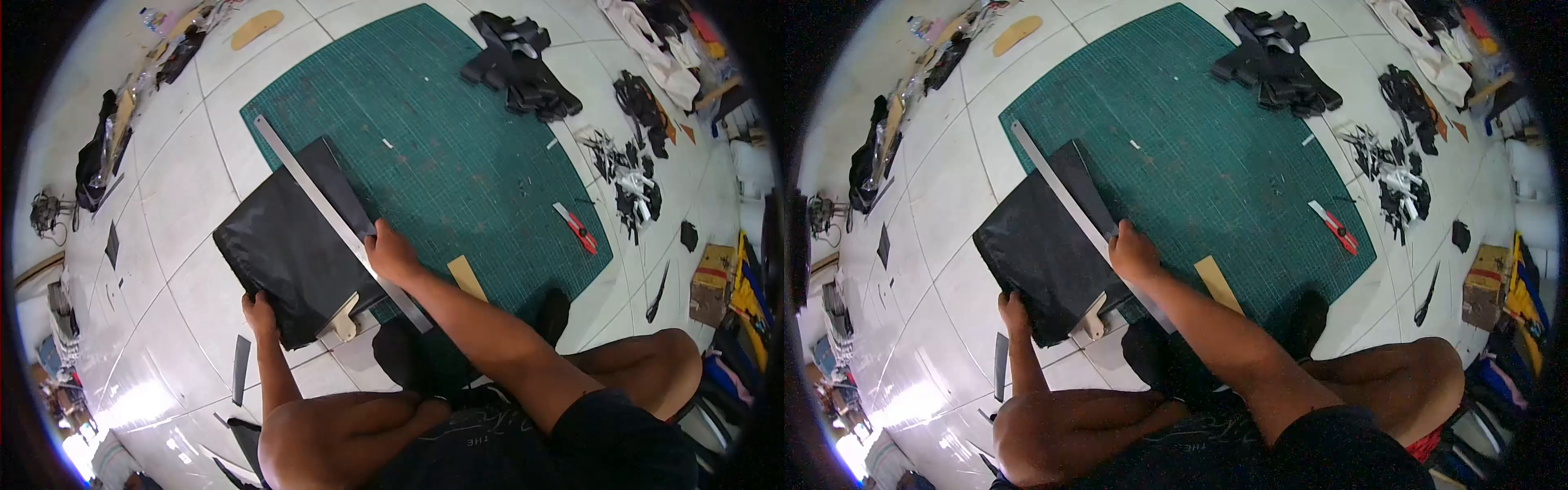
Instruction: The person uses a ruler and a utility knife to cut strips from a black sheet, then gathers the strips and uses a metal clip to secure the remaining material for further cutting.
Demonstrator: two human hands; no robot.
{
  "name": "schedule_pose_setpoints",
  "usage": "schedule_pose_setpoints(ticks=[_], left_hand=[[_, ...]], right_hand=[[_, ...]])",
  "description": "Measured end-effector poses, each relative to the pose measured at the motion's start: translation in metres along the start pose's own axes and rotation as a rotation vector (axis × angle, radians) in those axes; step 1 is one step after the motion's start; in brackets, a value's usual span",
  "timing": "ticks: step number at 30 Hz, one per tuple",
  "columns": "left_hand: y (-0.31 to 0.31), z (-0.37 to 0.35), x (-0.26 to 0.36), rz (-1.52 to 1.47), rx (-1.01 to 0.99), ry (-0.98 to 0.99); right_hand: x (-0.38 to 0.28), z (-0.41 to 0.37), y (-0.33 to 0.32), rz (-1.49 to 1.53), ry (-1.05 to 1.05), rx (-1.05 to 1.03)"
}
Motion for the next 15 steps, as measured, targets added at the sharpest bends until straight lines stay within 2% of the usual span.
schedule_pose_setpoints(ticks=[3,6,9,12,15], left_hand=[[0.038,-0.011,0.014,-0.319,-0.153,-0.046],[0.078,-0.030,0.050,-0.372,-0.302,-0.034],[0.117,-0.051,0.086,-0.391,-0.448,-0.060],[0.161,-0.082,0.088,-0.417,-0.543,-0.112],[0.201,-0.132,0.097,-0.398,-0.605,-0.165]], right_hand=[[0.014,0.010,-0.037,0.049,-0.097,0.094],[0.026,0.019,-0.091,0.042,-0.206,0.200],[0.044,0.030,-0.134,0.037,-0.215,0.252],[0.068,0.035,-0.174,-0.074,-0.169,0.121],[0.113,0.016,-0.211,-0.091,-0.147,0.082]])
Point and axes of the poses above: each hand's wrist, its own z-axis towards the middle knuckle, its own y-axis out of the palm, x = y × z, the point moved 10 cm from there along z, towards the middle knuckle, and after that the axes turned 3 degrees about -x, right-handed, at the moved point
